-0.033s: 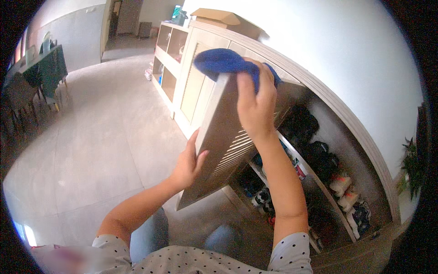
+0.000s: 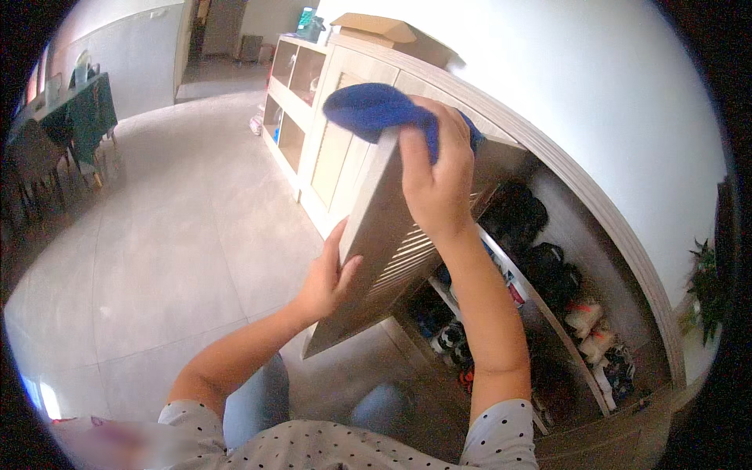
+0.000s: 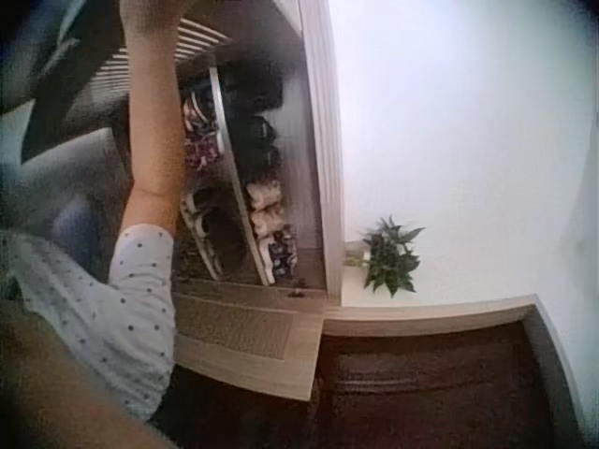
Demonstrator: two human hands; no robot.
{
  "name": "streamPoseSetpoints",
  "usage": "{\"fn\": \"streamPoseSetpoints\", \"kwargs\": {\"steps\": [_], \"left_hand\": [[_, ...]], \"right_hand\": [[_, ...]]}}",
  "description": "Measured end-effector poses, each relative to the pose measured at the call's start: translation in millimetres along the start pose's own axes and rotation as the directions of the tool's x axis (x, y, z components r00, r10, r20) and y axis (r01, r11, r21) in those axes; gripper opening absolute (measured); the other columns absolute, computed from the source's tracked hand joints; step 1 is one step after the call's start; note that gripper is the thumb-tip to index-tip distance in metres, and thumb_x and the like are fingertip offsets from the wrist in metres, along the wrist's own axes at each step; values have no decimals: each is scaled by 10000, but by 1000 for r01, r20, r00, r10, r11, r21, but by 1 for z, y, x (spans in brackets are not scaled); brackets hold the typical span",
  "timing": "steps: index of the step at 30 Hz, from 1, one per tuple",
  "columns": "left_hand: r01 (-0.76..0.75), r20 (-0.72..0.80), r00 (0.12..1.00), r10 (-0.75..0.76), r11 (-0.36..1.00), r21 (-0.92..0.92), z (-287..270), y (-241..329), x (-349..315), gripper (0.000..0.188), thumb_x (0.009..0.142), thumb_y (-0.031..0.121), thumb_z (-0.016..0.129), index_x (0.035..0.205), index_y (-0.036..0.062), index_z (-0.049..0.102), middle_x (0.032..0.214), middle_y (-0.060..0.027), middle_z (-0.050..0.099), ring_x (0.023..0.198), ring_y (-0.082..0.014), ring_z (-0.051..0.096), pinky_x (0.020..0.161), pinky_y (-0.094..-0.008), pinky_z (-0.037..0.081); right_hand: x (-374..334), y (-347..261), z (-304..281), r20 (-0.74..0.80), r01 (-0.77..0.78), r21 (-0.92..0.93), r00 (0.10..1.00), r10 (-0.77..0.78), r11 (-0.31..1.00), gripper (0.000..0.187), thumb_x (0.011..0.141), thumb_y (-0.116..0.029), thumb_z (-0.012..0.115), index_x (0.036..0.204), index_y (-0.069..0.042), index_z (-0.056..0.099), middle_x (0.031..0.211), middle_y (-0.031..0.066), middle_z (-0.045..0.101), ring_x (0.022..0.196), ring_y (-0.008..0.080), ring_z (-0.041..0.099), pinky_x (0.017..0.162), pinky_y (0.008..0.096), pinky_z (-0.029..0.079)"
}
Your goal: The person opens a wooden shoe cabinet and uses a blue cloth to wipe the interior shelves and the cabinet doors. They handle several pairs of shoes to access the surfaces behind them and clean the exterior of the doors before closing the cabinet.
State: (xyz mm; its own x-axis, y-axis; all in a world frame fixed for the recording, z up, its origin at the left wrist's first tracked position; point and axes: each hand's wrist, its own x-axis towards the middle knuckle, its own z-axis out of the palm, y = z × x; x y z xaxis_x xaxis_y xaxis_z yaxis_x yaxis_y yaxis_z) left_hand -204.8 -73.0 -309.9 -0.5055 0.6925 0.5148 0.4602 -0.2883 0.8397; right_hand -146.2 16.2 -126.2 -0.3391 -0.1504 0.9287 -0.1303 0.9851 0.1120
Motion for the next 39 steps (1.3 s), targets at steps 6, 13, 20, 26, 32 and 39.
{"fn": "streamPoseSetpoints", "kwargs": {"steps": [6, 13, 20, 26, 32, 39], "left_hand": [[-72, 156, 982, 107, 974, -213, -8, -54, -24, 604, 730, 31, 508, 1280, 52, 258, 1020, -156, 524, 857, -200, 522, 744, -315, 415], [438, 407, 893, -191, 167, -883, -25, -105, -36, 292, 841, 228, 413, 1091, 78, 413, 1139, -152, 470, 1002, -240, 468, 868, -351, 361], [452, 153, 886, -438, 742, -495, -55, -90, -24, 301, 844, 293, 397, 1051, 87, 470, 1099, -57, 531, 1051, -165, 450, 909, -329, 288], [121, 174, 983, -51, 898, -423, -60, -27, 26, 502, 865, 375, 407, 1255, 77, 306, 1238, -129, 409, 1163, -220, 365, 976, -361, 251], [-138, 130, 971, 201, 914, -381, -1, -1, 66, 616, 813, 212, 569, 1287, 31, 219, 1239, -174, 375, 1153, -243, 357, 942, -370, 304], [39, -3, 999, -46, 881, -471, 13, -16, 58, 440, 810, 220, 561, 1160, 17, 387, 1071, -96, 488, 937, -170, 477, 825, -312, 385]], "right_hand": [[6, -24, -9, 405, 511, -260, 828, -388, 819, 294, 631, -160, 628, 882, -47, 524, 953, 80, 547, 1012, 226, 484, 938, 429, 298], [-124, -32, 22, 655, 400, -171, 729, -200, 900, 281, 678, -133, 581, 943, -47, 547, 1017, 135, 540, 986, 280, 507, 877, 396, 370], [-282, -57, 81, 693, -530, 144, 657, 297, 836, 276, 727, -195, 613, 967, -83, 537, 937, 138, 543, 896, 322, 504, 784, 407, 400], [-361, -104, 105, 535, -963, 264, 101, 839, -53, 285, 793, -229, 546, 1011, -46, 537, 924, 127, 567, 833, 256, 535, 742, 389, 416], [-352, -73, 33, 575, -403, 687, -207, 792, -605, 408, 829, -304, 518, 1125, -28, 467, 1062, 94, 544, 946, 222, 532, 853, 307, 415], [-170, -10, -49, -111, -675, 599, 462, 880, 430, 338, 720, -185, 649, 1013, -48, 552, 997, 118, 553, 859, 242, 562, 753, 323, 453]]}}
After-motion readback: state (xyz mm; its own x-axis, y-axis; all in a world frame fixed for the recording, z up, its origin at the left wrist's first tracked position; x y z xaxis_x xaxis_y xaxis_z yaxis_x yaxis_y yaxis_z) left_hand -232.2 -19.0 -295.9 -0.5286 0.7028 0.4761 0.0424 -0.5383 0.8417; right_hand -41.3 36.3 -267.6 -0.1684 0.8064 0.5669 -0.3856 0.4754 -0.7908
